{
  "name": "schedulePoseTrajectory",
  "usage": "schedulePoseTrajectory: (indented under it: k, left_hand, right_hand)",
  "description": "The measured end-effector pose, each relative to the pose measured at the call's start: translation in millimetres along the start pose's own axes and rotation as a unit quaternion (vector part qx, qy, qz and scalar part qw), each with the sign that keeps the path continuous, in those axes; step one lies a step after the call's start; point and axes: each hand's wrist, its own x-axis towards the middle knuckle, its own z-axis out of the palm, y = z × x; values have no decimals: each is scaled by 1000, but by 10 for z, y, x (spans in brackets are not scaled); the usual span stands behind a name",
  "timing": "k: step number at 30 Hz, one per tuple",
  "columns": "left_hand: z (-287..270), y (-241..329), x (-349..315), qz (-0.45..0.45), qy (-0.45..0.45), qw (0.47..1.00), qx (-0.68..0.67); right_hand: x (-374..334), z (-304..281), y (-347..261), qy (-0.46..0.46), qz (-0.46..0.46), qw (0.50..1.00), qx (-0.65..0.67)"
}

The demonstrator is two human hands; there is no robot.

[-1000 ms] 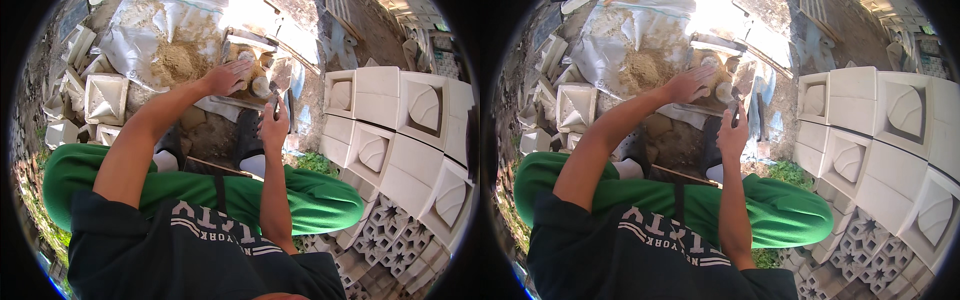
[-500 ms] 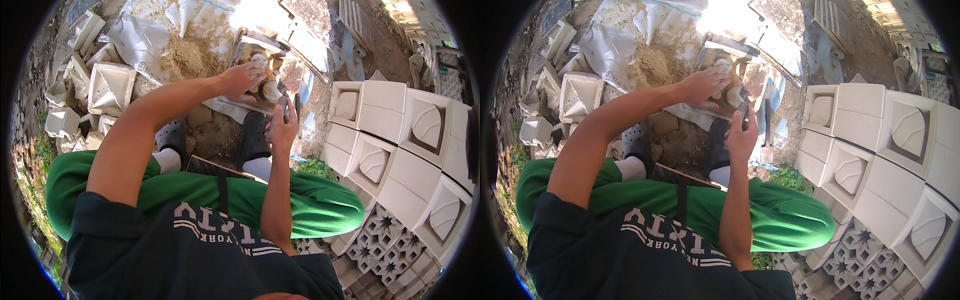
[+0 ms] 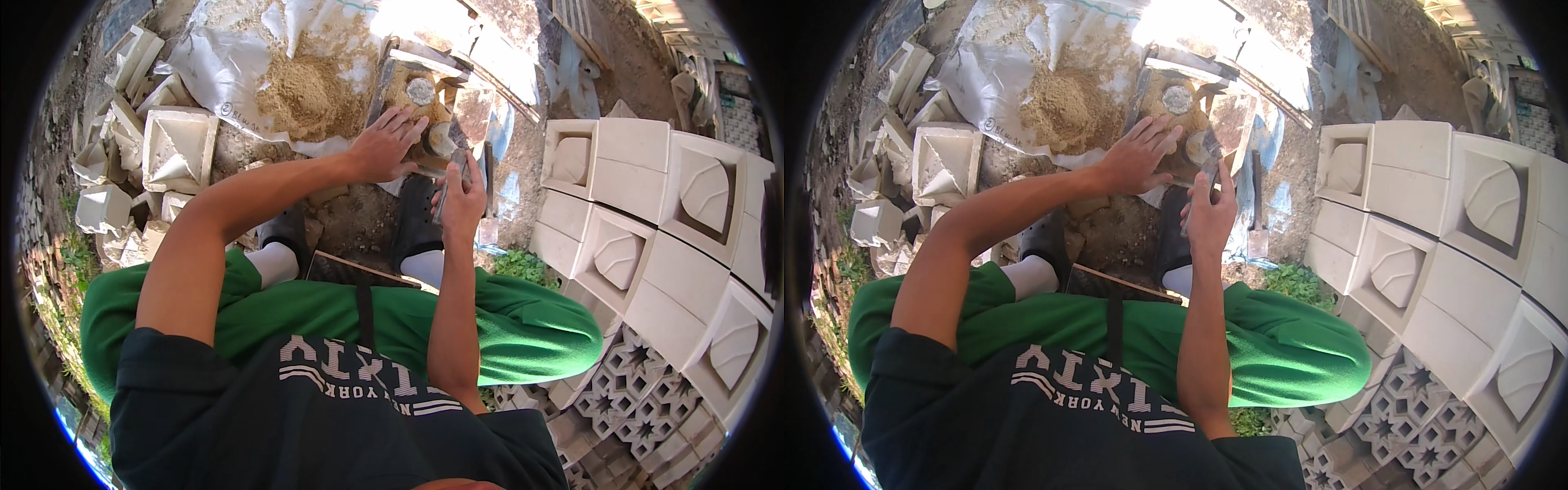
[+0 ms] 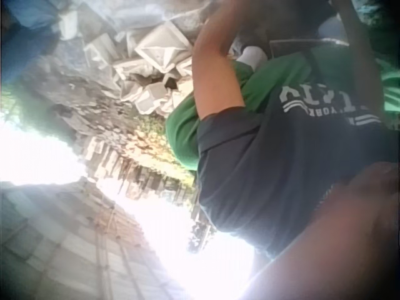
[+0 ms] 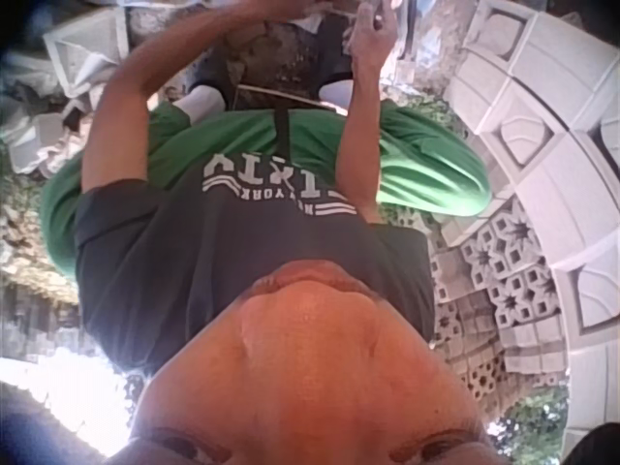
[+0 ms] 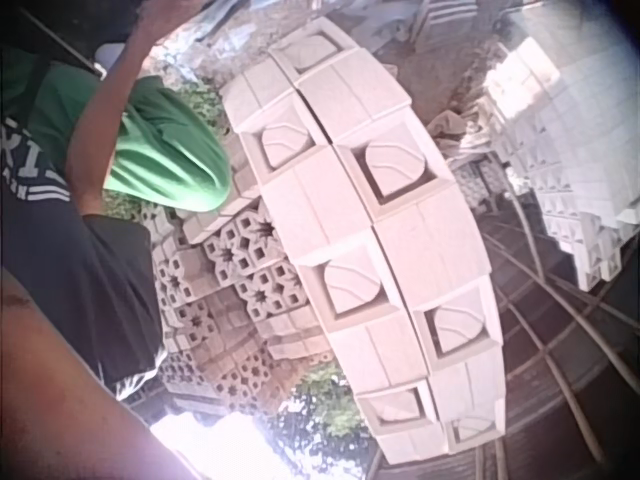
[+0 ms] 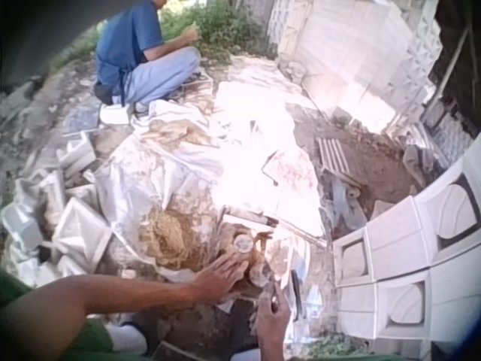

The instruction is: The person uses a trowel to scoop a sandy mixture from a bag and fills several circular molds on a board, smoothing and pressing the material by hand and with the tool.

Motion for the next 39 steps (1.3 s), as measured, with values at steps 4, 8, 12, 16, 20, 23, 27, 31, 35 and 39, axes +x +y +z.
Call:
schedulePoseTrajectory:
  k: [4, 8, 12, 16, 20, 23, 27, 31, 35, 39]
  left_hand:
    - [-5, 131, -138, -79, 29, 996, -8]
    - [-277, 182, -7, -180, -112, 975, -70]
    - [-283, -29, 271, -163, -173, 966, -105]
    - [-140, -194, 302, -184, -227, 952, -88]
    - [-123, -257, 319, -230, -286, 922, -123]
    - [-373, -155, 393, -244, -328, 907, -103]
    - [-362, -320, 434, -198, -114, 973, -31]
    - [-207, -512, 344, -75, 35, 996, -14]
    - [-73, -527, 294, 38, 52, 998, -3]
    - [29, -569, 284, 30, 84, 996, 7]
  right_hand:
    - [18, 21, 2, -1, 1, 1000, 8]
    - [26, 3, -20, 6, 14, 1000, 22]
    - [52, -5, -28, 5, 8, 1000, 14]
    - [51, 50, -27, -9, 15, 1000, 24]
    - [47, 18, -23, -6, 27, 999, 25]
    - [74, -35, 15, 4, 29, 999, 32]
    - [83, -23, -1, -1, 21, 999, 39]
    - [74, 14, -34, -5, 21, 999, 29]
    - [64, 2, -25, -5, 24, 999, 32]
    - [67, 4, -3, 0, 25, 999, 35]
